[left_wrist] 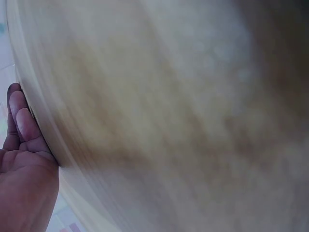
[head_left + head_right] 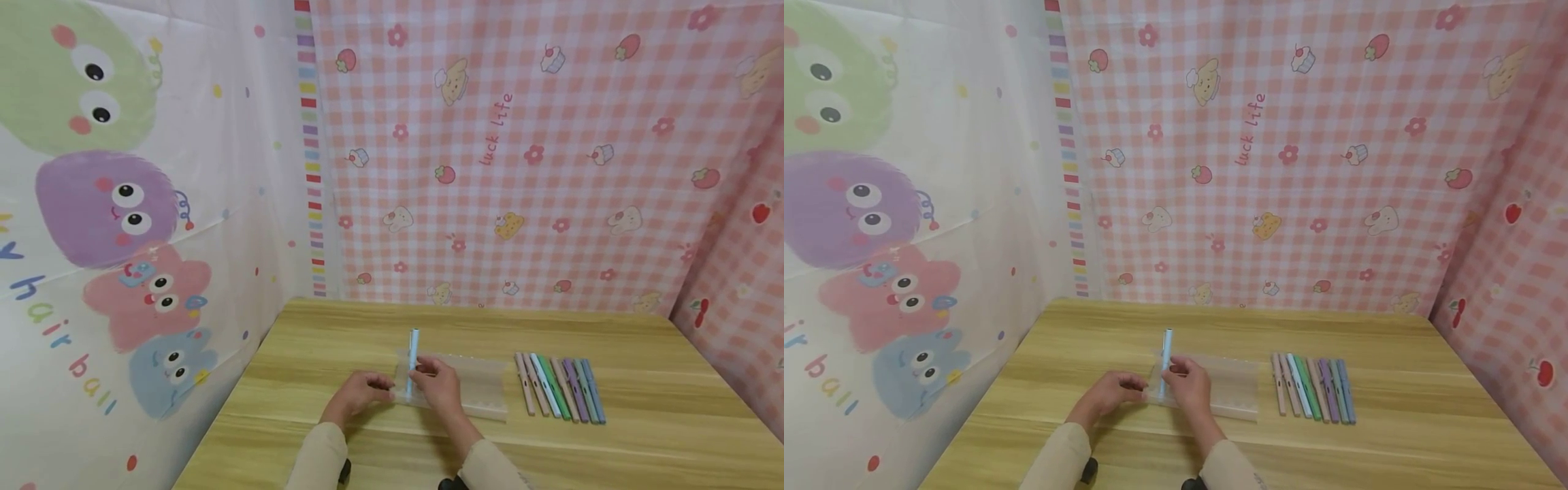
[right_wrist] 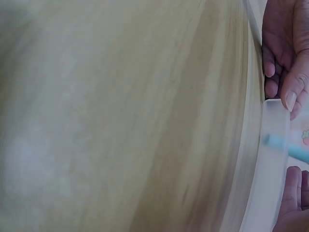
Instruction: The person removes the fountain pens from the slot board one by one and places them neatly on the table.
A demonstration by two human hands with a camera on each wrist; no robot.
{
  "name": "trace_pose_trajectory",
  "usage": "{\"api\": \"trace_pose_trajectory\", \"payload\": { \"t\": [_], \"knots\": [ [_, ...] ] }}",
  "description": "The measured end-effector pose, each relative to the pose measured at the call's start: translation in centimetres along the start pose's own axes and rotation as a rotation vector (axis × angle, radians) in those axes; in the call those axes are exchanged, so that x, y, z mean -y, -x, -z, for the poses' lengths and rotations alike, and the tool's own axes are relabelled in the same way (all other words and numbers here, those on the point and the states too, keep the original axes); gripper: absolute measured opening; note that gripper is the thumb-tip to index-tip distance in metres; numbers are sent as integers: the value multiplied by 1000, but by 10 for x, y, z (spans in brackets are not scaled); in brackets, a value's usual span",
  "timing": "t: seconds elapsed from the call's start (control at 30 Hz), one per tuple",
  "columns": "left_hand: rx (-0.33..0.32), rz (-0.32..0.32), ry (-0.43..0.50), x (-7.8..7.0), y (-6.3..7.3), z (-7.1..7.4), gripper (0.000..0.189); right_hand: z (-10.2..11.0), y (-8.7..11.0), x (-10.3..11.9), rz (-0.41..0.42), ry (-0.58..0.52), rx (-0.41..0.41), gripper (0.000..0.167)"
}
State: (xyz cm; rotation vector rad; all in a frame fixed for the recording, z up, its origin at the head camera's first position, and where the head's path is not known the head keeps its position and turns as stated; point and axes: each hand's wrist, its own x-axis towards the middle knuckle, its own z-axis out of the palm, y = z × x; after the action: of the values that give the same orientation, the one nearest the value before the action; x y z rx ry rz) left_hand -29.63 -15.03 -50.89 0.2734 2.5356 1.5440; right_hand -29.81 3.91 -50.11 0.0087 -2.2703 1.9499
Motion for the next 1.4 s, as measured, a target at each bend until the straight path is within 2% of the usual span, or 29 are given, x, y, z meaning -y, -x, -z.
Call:
{"api": "trace_pose_trajectory", "payload": {
  "t": [0.57,0.8,0.93,1.27,1.4],
  "knots": [
    [-8,11,38,0,0,-2,17,-7,-3,-5,-14,24,4,27],
    [-6,20,30,0,0,-2,16,-8,-3,-5,-15,4,-28,25],
    [-6,25,22,-1,0,-1,15,-9,-3,-4,12,0,-45,26],
    [0,12,30,-2,1,-1,18,-6,-5,14,56,-74,-52,27],
    [5,20,29,-2,0,0,18,-1,-6,26,62,-101,-29,28]
  ]
}}
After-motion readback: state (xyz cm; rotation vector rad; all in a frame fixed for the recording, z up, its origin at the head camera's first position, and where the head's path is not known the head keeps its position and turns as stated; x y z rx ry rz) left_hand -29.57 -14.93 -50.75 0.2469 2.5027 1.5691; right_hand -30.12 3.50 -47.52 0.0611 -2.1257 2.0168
